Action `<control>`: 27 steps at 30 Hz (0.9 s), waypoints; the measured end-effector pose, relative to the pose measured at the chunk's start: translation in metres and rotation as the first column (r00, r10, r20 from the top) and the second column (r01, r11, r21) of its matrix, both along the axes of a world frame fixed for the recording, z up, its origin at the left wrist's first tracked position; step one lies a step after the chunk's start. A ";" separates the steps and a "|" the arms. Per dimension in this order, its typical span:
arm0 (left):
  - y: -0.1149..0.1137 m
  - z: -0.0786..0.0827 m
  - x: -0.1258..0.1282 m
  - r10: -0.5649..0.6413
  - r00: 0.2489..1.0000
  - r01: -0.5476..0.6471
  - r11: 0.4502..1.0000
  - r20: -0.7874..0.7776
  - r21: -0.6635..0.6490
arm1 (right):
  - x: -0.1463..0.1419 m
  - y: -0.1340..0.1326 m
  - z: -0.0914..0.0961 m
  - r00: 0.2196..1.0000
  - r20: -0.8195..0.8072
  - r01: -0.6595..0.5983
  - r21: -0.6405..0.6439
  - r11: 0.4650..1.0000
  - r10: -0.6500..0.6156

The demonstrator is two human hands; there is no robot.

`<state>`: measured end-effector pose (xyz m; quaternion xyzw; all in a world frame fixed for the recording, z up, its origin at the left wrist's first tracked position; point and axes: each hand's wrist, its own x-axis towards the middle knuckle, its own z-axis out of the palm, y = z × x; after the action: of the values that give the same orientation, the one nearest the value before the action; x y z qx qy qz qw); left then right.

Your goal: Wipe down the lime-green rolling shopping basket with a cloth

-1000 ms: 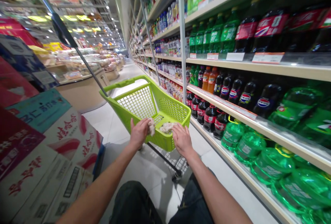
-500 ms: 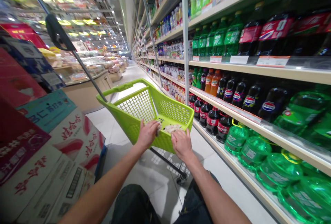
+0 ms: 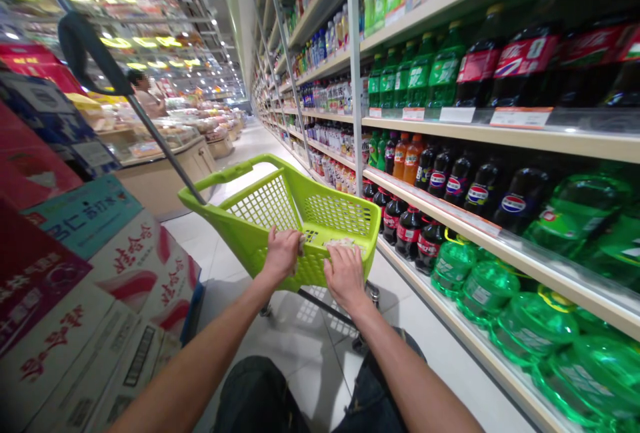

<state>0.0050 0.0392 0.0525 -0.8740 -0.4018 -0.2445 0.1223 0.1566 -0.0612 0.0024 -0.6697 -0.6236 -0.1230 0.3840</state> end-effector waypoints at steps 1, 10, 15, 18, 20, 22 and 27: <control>-0.004 -0.001 0.006 -0.010 1.000 0.010 1.000 -0.012 0.001 | -0.002 0.002 -0.001 1.000 0.001 0.012 0.006 1.000 -0.012; -0.007 0.009 -0.012 -0.161 0.982 0.169 0.983 -0.102 0.073 | 0.040 -0.007 -0.010 0.997 0.046 0.062 0.037 0.997 -0.064; 0.014 0.057 -0.092 0.153 0.988 -0.142 0.963 -0.031 0.227 | 0.053 -0.005 -0.008 0.988 0.003 0.151 0.032 0.988 -0.151; 0.009 0.069 -0.107 0.268 0.963 -0.265 0.930 0.021 0.255 | 0.046 0.002 -0.006 0.984 -0.020 0.175 0.039 0.984 -0.175; -0.002 0.061 -0.094 0.222 0.975 -0.214 0.952 -0.015 0.220 | 0.039 0.005 -0.007 0.985 -0.027 0.170 0.061 0.984 -0.169; -0.013 0.048 -0.073 0.112 0.991 -0.098 0.982 -0.078 0.160 | 0.035 0.006 -0.008 0.988 -0.027 0.155 0.077 0.985 -0.154; -0.016 0.043 -0.062 0.069 0.993 -0.059 0.992 -0.091 0.114 | 0.046 -0.001 -0.012 0.997 0.036 0.066 0.055 0.996 -0.068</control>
<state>-0.0567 0.0227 0.0954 -0.8630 -0.4091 -0.2209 0.1975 0.2026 -0.0617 -0.0093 -0.6772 -0.6045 -0.1651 0.3857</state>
